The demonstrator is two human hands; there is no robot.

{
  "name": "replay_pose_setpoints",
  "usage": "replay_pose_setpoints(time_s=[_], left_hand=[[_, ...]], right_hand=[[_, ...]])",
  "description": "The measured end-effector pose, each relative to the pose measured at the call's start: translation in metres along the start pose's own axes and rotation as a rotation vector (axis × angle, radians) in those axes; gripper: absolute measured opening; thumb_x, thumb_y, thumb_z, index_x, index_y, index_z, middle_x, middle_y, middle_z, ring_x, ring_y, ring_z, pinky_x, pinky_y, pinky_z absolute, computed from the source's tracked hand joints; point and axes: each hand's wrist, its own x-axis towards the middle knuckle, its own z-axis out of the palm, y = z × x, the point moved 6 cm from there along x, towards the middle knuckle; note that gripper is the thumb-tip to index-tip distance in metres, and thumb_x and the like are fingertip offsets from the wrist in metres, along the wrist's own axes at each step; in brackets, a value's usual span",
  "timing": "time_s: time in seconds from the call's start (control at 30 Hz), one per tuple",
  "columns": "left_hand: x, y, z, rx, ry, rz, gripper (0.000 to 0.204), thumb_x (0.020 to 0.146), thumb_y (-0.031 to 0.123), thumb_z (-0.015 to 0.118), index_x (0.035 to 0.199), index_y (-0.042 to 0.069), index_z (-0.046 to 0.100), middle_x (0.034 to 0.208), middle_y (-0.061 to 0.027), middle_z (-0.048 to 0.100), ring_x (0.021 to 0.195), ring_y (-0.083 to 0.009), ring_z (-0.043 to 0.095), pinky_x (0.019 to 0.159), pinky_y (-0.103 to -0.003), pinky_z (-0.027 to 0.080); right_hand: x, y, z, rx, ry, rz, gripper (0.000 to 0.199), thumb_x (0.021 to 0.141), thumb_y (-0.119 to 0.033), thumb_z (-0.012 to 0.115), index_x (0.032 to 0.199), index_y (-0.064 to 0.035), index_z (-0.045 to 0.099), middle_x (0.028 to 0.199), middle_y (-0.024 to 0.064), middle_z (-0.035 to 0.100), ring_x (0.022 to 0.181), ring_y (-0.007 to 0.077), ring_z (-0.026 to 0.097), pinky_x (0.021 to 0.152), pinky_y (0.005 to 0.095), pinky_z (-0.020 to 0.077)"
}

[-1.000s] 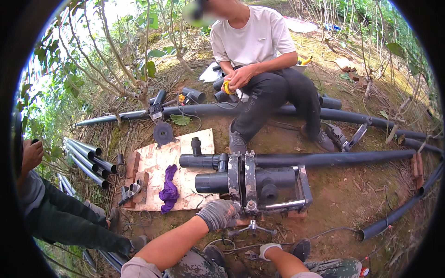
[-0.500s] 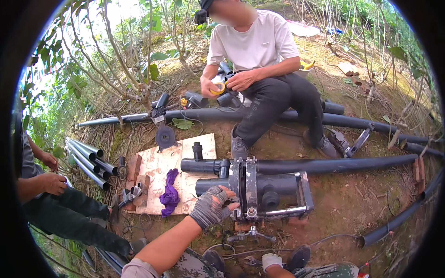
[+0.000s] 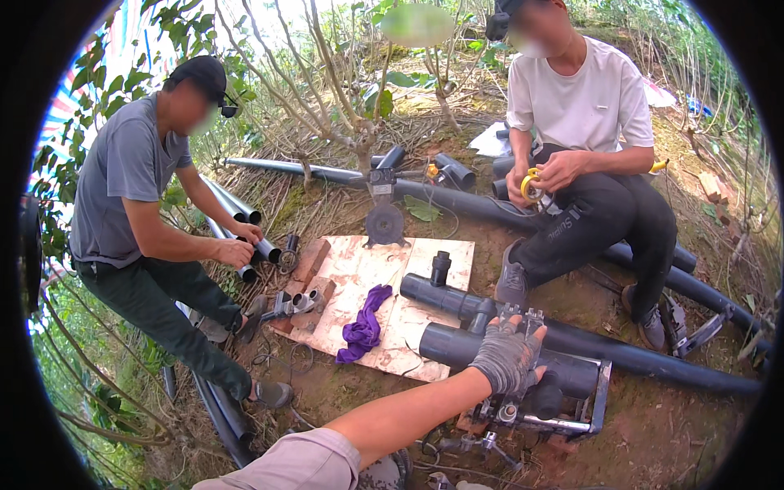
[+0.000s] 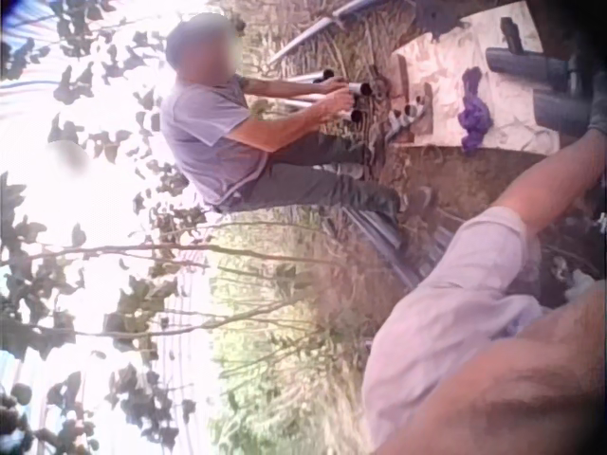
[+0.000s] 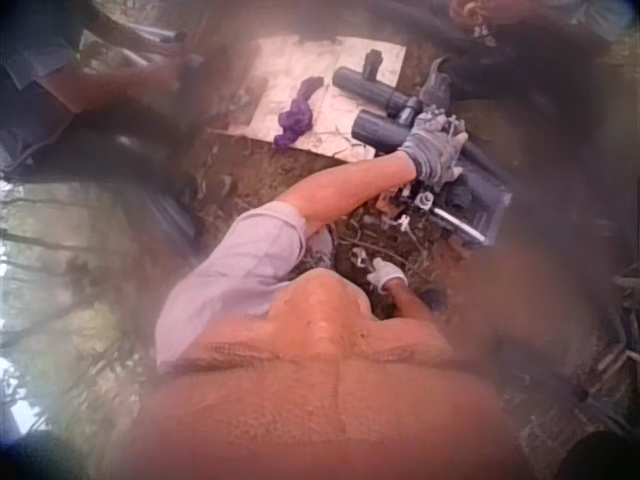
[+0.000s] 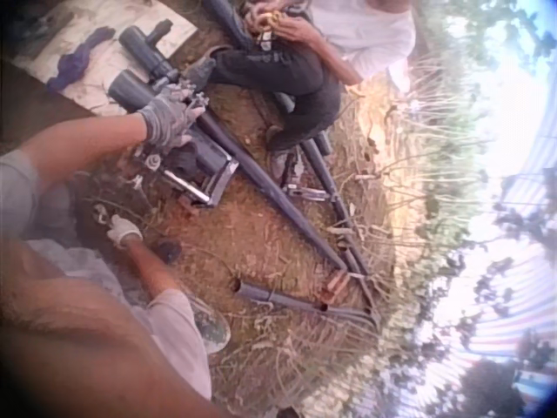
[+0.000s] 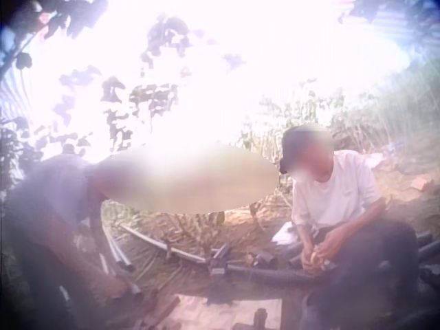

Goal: The person assembles black plastic pipes using a pipe clamp tool and an adjustable wrench. They tighten the clamp around a pipe joint, reposition the tool, and continue securing the connection while another person works nearby.

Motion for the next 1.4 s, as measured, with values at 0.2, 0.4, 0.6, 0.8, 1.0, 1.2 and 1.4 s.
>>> replay_pose_setpoints(time_s=[0.2,0.4,0.6,0.8,1.0,1.2,1.4], left_hand=[[0.011,0.008,-0.003,-0.047,0.032,0.030,0.080,0.093,0.054,0.057,0.156,0.009,0.041,0.143,-0.0231,0.059,0.148,-0.0396,0.035,0.120,-0.061,0.020],[0.012,-0.007,0.015,-0.017,0.170,-0.016,0.075,0.090,0.055,0.059,0.151,0.014,0.048,0.146,-0.0201,0.057,0.145,-0.0351,0.042,0.119,-0.058,0.024],[0.014,0.003,0.011,0.014,0.143,0.002,0.076,0.089,0.056,0.061,0.151,0.014,0.049,0.142,-0.0202,0.060,0.146,-0.0354,0.042,0.119,-0.058,0.026],[0.010,-0.002,0.012,0.027,0.147,0.002,0.077,0.089,0.056,0.060,0.152,0.014,0.048,0.140,-0.0202,0.062,0.146,-0.0364,0.042,0.119,-0.059,0.027],[0.014,-0.003,0.015,0.019,0.131,0.002,0.077,0.090,0.056,0.059,0.154,0.015,0.046,0.143,-0.0183,0.060,0.148,-0.0372,0.038,0.120,-0.059,0.023],[0.012,0.000,0.012,0.029,0.083,-0.029,0.076,0.088,0.053,0.061,0.152,0.015,0.047,0.151,-0.0162,0.053,0.145,-0.0343,0.041,0.118,-0.061,0.025],[0.014,-0.001,0.018,0.048,0.147,-0.022,0.076,0.089,0.054,0.060,0.154,0.015,0.046,0.152,-0.0167,0.050,0.148,-0.0349,0.035,0.118,-0.062,0.027]], right_hand=[[-0.084,-0.035,-0.086,0.184,0.213,-0.136,0.046,0.087,-0.043,0.077,0.115,-0.0069,0.067,0.099,0.0180,0.073,0.097,0.0359,0.072,0.086,0.0445,0.0554],[-0.110,-0.076,-0.114,0.836,0.557,-0.112,0.026,0.098,-0.026,0.070,0.107,-0.0063,0.056,0.077,0.0110,0.062,0.063,0.0219,0.064,0.056,0.0374,0.0501],[-0.088,-0.088,-0.118,1.662,0.822,-0.212,0.019,0.109,-0.031,0.052,0.104,-0.0162,0.041,0.069,0.0023,0.049,0.052,0.0146,0.051,0.048,0.0313,0.0455],[-0.067,-0.113,-0.130,1.978,0.817,-0.234,0.016,0.110,-0.033,0.048,0.109,-0.0182,0.040,0.071,0.0033,0.051,0.053,0.0164,0.051,0.050,0.0329,0.0464],[-0.058,-0.128,-0.141,2.094,0.832,-0.216,0.018,0.110,-0.034,0.049,0.105,-0.0201,0.039,0.073,0.0021,0.051,0.055,0.0168,0.050,0.051,0.0350,0.0459],[-0.096,-0.082,-0.152,1.668,0.557,0.178,0.020,0.107,-0.034,0.054,0.101,-0.0206,0.040,0.066,0.0009,0.045,0.048,0.0153,0.043,0.043,0.0331,0.0372],[-0.157,-0.010,-0.279,-0.065,0.295,0.267,0.032,0.101,-0.031,0.057,0.106,0.0003,0.063,0.100,0.0259,0.070,0.097,0.0409,0.068,0.083,0.0463,0.0517]])
